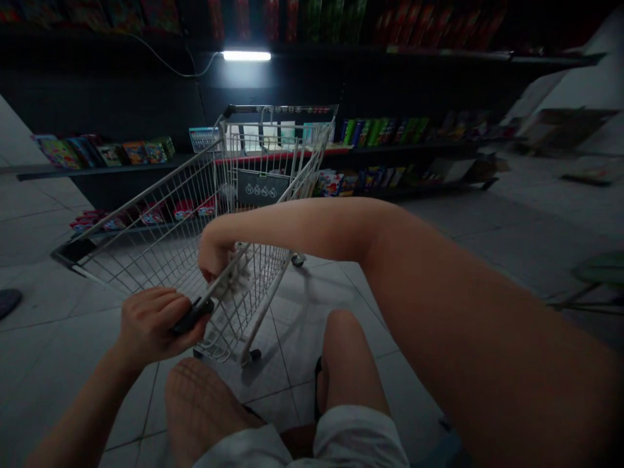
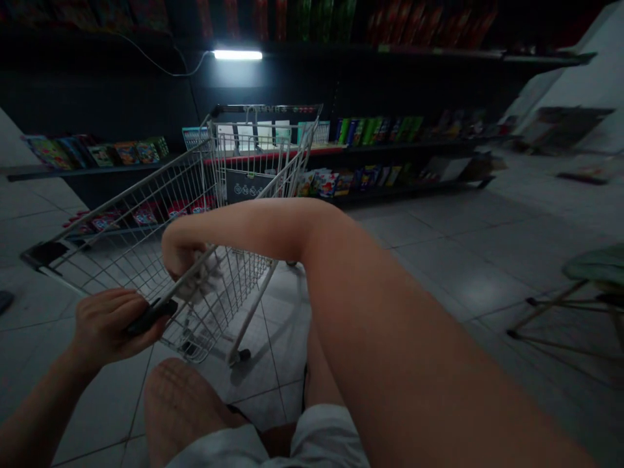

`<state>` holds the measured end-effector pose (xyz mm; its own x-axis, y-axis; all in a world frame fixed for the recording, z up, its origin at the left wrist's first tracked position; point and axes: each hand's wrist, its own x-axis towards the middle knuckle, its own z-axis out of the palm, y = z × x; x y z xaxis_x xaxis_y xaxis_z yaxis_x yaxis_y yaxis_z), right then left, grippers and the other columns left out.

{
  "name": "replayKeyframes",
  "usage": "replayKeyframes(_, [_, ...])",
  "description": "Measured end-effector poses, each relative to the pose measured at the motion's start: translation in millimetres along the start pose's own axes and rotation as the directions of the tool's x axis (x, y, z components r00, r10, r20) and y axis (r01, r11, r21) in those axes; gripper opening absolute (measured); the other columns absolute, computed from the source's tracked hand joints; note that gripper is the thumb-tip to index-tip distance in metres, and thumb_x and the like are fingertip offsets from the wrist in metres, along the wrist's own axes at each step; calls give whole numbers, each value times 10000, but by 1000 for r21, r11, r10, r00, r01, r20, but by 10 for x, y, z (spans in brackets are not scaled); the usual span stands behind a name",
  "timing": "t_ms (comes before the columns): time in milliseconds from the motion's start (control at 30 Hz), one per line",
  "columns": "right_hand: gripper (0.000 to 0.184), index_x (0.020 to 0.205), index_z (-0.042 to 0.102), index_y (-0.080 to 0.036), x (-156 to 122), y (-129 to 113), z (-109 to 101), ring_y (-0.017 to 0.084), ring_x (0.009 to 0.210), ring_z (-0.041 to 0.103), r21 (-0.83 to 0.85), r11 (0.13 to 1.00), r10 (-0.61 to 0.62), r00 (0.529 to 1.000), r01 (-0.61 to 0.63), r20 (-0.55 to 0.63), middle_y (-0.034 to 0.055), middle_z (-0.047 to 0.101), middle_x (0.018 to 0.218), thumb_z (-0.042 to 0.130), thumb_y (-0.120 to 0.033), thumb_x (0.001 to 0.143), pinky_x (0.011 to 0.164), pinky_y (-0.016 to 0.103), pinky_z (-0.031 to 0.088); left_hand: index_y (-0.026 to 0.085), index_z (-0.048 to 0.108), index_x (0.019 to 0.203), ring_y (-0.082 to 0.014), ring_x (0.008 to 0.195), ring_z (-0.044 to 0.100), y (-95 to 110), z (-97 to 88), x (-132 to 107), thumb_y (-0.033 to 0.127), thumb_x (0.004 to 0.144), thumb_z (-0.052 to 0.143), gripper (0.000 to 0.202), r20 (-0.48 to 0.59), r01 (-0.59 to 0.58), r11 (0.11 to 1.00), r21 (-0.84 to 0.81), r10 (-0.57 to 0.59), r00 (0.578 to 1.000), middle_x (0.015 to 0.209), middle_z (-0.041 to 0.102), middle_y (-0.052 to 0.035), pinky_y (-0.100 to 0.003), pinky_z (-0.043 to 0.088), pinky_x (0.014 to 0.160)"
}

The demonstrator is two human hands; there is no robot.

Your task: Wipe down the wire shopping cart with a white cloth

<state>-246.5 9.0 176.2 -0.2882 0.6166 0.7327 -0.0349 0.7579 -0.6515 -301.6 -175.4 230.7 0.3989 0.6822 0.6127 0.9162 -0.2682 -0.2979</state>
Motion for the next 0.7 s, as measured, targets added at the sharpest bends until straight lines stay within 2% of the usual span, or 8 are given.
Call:
replayKeyframes(133, [230,742,650,-161,48,198,234,174,985,712,-3,999,53,991,-53,120,-54,737,873,541,-307,882,748,377,553,212,426,572,-115,473,434,-122,-32,-52,310,786,625,308,46,18,999,-51,-16,999,491,461,26,-278,340,509])
replayKeyframes(233, [272,679,625,-145,90,296,298,154,929,721,-1,996,90,985,-91,148,-46,744,869,550,-322,871,701,329,539,215,397,580,-116,477,413,-203,-52,-60,288,824,582,315,85,28,991,-128,-18,996,501,435,25,-281,322,514])
replayKeyframes(400, [194,711,642,-139,284,276,232,185,965,720,-8,993,116,984,-116,132,-40,748,924,594,-254,859,732,378,547,214,404,592,-131,508,410,-315,-70,-115,270,867,505,298,181,103,971,-215,-64,981,527,436,10,-297,314,541])
replayKeyframes(567, [301,706,634,-107,584,234,71,150,891,722,-45,991,132,985,-127,115,-31,749,871,511,-289,912,711,355,528,217,373,575,-146,545,411,-376,-63,-167,326,888,450,340,281,244,956,-162,-193,940,534,430,-5,-313,326,582])
replayKeyframes(633, [324,701,632,-92,761,141,-32,136,871,717,-84,985,169,962,-154,213,-23,747,858,501,-300,912,707,329,522,217,368,577,-149,554,416,-400,-53,-169,332,893,440,344,289,260,955,-147,-209,934,538,435,-6,-315,334,593])
replayKeyframes(667, [312,708,637,-85,862,62,-102,134,870,715,-121,977,205,929,-175,308,-18,745,853,512,-293,904,713,319,524,218,374,580,-148,552,421,-415,-48,-168,332,890,447,338,279,238,959,-155,-189,942,539,440,-5,-313,338,592])
replayKeyframes(700, [279,720,646,-78,965,-35,-185,136,871,714,-181,963,260,863,-200,434,-12,743,849,536,-271,888,724,312,531,219,381,584,-146,546,425,-432,-42,-167,326,886,457,329,259,205,964,-168,-157,953,539,444,-5,-309,339,586])
